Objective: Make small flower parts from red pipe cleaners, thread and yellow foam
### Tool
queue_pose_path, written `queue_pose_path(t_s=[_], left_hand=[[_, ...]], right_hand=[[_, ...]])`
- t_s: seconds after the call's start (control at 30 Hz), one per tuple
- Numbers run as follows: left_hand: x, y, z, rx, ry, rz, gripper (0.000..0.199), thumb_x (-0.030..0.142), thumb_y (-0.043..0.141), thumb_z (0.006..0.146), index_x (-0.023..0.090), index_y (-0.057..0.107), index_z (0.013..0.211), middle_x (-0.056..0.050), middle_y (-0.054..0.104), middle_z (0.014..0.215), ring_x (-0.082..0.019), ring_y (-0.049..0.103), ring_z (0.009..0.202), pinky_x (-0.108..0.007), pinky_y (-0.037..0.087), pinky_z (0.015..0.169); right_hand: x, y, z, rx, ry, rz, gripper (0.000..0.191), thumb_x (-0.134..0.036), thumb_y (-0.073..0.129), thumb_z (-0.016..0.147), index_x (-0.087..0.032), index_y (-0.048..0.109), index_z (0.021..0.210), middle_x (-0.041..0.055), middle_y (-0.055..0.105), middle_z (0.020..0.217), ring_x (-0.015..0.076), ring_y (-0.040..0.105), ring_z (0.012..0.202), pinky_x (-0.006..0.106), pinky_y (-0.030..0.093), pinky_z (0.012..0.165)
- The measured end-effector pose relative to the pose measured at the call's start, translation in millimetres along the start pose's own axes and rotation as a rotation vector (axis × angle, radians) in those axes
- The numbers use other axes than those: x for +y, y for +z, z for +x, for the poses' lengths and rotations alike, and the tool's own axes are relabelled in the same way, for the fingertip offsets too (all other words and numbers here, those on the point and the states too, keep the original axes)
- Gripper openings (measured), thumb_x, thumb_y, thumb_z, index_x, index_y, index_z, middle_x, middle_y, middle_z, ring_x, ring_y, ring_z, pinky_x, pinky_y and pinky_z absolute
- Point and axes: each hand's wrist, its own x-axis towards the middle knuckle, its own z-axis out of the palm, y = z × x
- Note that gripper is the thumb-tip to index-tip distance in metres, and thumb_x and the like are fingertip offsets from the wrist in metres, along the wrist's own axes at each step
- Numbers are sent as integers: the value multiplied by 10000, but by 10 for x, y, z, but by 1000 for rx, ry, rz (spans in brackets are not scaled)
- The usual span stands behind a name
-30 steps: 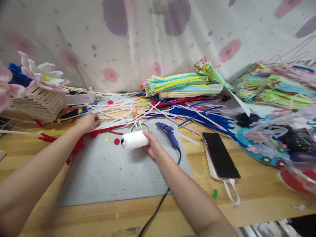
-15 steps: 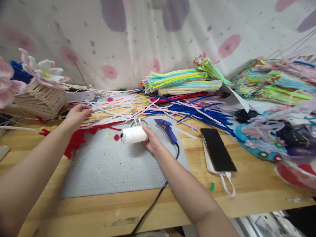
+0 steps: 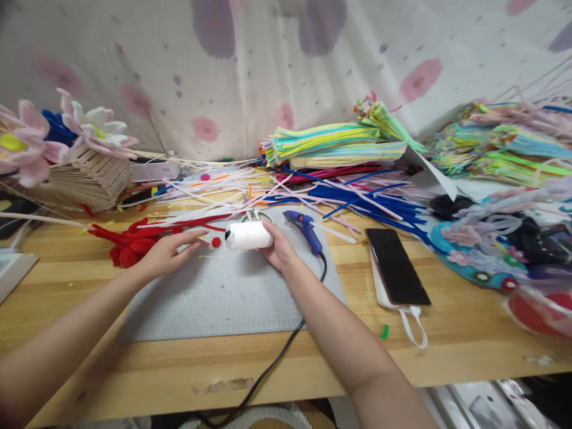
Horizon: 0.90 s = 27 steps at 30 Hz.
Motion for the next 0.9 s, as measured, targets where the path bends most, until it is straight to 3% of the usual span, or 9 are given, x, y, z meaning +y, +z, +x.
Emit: queue_pose_path(t_s=[0.1, 0.17, 0.23, 0.33, 0.43, 0.6, 0.7, 0.83, 0.9], left_hand=[[-53, -87, 48, 104, -150, -31, 424, 383, 367, 843, 215, 528, 1197, -32, 683, 1004, -180, 619, 903, -282, 479, 750], [-125, -142, 118, 228, -215, 64, 388, 357, 391, 827, 203, 556, 1143, -47, 660, 1060, -196, 590, 992, -306, 455, 837], [-221, -186, 215, 276, -250, 228, 393, 327, 440, 791, 185, 544, 1143, -75, 610, 1148, -225, 533, 1091, -338, 407, 923], [-361, -224, 370, 125, -303, 445, 456, 302, 516, 713, 147, 528, 1142, -128, 571, 1174, -280, 492, 1125, -375, 391, 934], [-435, -238, 473, -85, -366, 535, 340, 232, 490, 682, 185, 584, 1006, -113, 606, 1086, -277, 540, 1045, -364, 432, 847], [-450, -290, 510, -148, -329, 535, 300, 244, 477, 653, 194, 602, 922, -125, 604, 1056, -298, 542, 1026, -385, 442, 809], [-488, -360, 575, -55, -295, 365, 386, 250, 498, 622, 198, 570, 998, -96, 581, 1109, -263, 532, 1049, -344, 430, 865], [-592, -393, 814, 213, -385, 206, 445, 246, 431, 695, 191, 507, 1130, -86, 533, 1211, -227, 500, 1110, -321, 393, 935], [-643, -357, 955, 207, -436, 266, 520, 280, 447, 707, 151, 464, 1210, -127, 490, 1266, -260, 453, 1169, -353, 363, 970]], right_hand=[[3, -3, 6, -4, 0, 6, 264, -369, 655, 632, -187, 610, 817, 4, 617, 708, 119, 542, 590, 219, 424, 463], [5, -6, 9, -6, 4, 11, 269, -373, 657, 634, -189, 611, 825, 4, 618, 711, 118, 543, 586, 216, 420, 459], [7, -8, 11, -9, 8, 9, 273, -380, 658, 639, -192, 607, 830, 1, 616, 708, 115, 542, 580, 215, 414, 456], [6, -7, 8, -14, 10, 2, 282, -392, 658, 645, -191, 605, 835, -5, 610, 702, 110, 536, 568, 215, 409, 452], [4, -4, 4, -21, 14, 13, 291, -392, 665, 636, -185, 612, 834, -6, 612, 704, 109, 538, 576, 217, 416, 463], [0, 2, 1, -15, 34, 25, 281, -388, 663, 634, -189, 625, 828, 6, 620, 722, 121, 545, 613, 227, 414, 497], [-4, 0, 3, -18, 40, 9, 285, -402, 655, 639, -194, 629, 832, 12, 619, 734, 126, 538, 620, 236, 404, 507], [-9, -7, 1, -29, 43, -11, 302, -423, 649, 644, -198, 630, 844, 14, 615, 750, 128, 528, 624, 236, 385, 495], [-10, -7, -4, -25, 40, -18, 302, -427, 647, 647, -200, 631, 845, 13, 613, 759, 126, 526, 626, 233, 382, 494]])
